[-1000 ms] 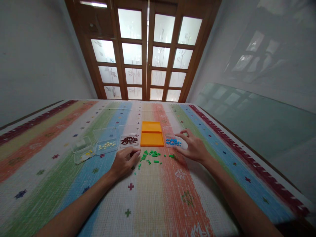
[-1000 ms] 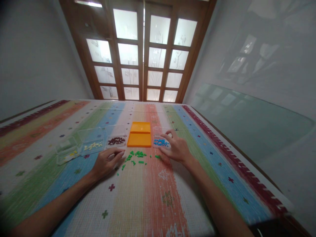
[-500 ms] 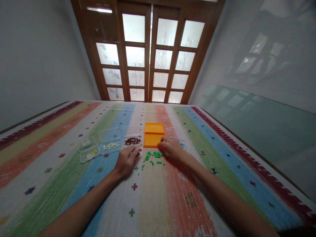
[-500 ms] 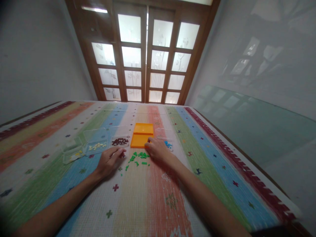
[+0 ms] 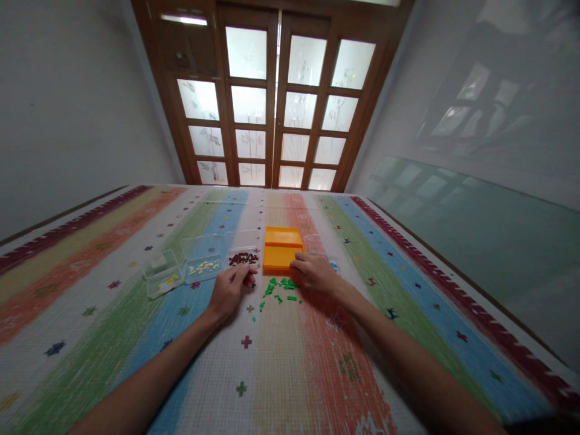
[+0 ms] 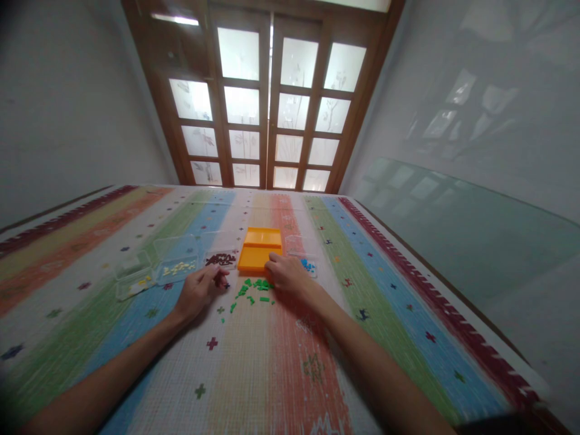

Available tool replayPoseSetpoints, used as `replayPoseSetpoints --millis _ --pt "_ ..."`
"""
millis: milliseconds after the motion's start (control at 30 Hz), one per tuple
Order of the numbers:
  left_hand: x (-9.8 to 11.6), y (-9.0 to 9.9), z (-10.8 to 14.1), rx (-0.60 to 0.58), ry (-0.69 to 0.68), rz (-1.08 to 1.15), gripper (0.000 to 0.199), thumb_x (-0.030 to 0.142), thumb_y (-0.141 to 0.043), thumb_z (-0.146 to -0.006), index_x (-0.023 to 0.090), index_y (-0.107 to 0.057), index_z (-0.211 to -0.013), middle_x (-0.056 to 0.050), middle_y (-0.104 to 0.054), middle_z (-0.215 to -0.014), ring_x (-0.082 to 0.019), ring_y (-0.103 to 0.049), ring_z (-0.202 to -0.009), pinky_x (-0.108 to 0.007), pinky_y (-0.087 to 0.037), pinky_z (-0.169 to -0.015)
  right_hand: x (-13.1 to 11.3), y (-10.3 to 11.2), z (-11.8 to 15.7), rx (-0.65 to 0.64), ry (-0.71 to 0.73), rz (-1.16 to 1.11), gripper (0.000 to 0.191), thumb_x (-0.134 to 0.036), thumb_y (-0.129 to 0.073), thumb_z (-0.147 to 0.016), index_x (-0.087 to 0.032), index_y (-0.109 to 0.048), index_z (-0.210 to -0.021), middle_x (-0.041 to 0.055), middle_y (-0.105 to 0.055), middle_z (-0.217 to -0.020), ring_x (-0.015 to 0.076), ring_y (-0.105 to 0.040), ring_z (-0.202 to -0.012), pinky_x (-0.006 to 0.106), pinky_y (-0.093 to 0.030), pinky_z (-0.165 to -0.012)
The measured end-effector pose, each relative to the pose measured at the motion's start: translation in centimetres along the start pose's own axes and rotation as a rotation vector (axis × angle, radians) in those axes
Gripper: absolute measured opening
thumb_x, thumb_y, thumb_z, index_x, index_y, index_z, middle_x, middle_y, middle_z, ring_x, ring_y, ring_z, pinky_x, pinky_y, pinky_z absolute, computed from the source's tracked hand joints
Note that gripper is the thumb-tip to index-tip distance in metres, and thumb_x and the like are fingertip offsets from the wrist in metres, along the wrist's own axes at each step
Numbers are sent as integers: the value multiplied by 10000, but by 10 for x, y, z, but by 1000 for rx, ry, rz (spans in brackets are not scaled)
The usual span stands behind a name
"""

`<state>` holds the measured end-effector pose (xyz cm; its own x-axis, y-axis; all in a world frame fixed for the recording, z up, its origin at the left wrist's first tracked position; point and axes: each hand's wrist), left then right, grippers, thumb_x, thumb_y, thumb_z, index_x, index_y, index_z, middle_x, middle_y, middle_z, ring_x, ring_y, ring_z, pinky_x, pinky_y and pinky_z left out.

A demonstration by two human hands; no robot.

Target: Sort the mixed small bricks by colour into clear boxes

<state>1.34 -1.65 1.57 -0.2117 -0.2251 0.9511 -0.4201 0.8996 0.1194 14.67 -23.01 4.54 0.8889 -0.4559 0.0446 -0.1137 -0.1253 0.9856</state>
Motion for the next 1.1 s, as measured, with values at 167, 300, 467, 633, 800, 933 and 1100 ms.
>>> replayPoseSetpoints --millis 167,300,467,633,800,933,1100 --pt "3 0 -6 -29 146 286 329 465 -689 -798 151 -702 -895 -20 -662 -723 -144 -612 -573 -281 -537 -549 -7 22 10 118 48 37 216 -127 -469 -956 -149 -663 -864 62 -597 -853 130 -404 -635 304 -173 -573" --pt "8 -3 -4 -105 267 436 412 430 -741 -776 140 -662 -1057 -55 -725 -784 -172 -685 -634 -272 -557 -584 -21 34 20 194 107 66 231 -126 -456 -968 -154 -655 -853 53 -594 -823 127 -398 -619 304 -169 -560" --pt "24 -11 4 -161 362 588 434 342 -743 -778 163 -650 -1162 -107 -747 -1117 -226 -740 -884 -305 -605 -746 -35 36 29 260 183 75 197 -61 -493 -918 -160 -647 -846 42 -612 -809 124 -431 -622 302 -182 -553" --pt "36 -12 5 -43 371 599 452 254 -732 -718 176 -651 -1155 -86 -747 -1132 -232 -738 -927 -300 -616 -761 -29 32 32 479 171 -37 192 -177 -492 -981 -176 -681 -945 62 -642 -914 128 -516 -692 256 -287 -577" --pt "39 -2 -4 116 288 578 419 236 -726 -653 161 -672 -1062 -67 -734 -1112 -200 -716 -915 -257 -626 -718 -7 11 40 462 89 -197 246 -231 -498 -967 -155 -708 -865 58 -590 -803 150 -543 -719 257 -363 -638" --pt "39 2 -9 191 259 583 395 215 -713 -642 155 -665 -1029 -48 -721 -1024 -184 -699 -884 -258 -638 -694 0 -11 44 227 71 -190 244 -214 -531 -931 -183 -760 -1009 55 -592 -814 147 -507 -676 264 -307 -600" --pt "37 1 -8 210 262 601 358 215 -705 -648 153 -652 -996 -43 -705 -1011 -178 -690 -883 -265 -647 -698 -5 -22 47 115 36 -168 280 -233 -532 -947 -222 -752 -1120 55 -589 -842 156 -498 -718 269 -287 -627"
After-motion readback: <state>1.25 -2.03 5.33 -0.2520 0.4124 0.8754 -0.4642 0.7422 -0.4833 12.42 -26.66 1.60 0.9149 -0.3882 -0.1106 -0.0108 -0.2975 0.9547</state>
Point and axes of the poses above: each hand's wrist, its own z-axis away from the middle knuckle, its own y-axis out of the back of the hand, x = y × z
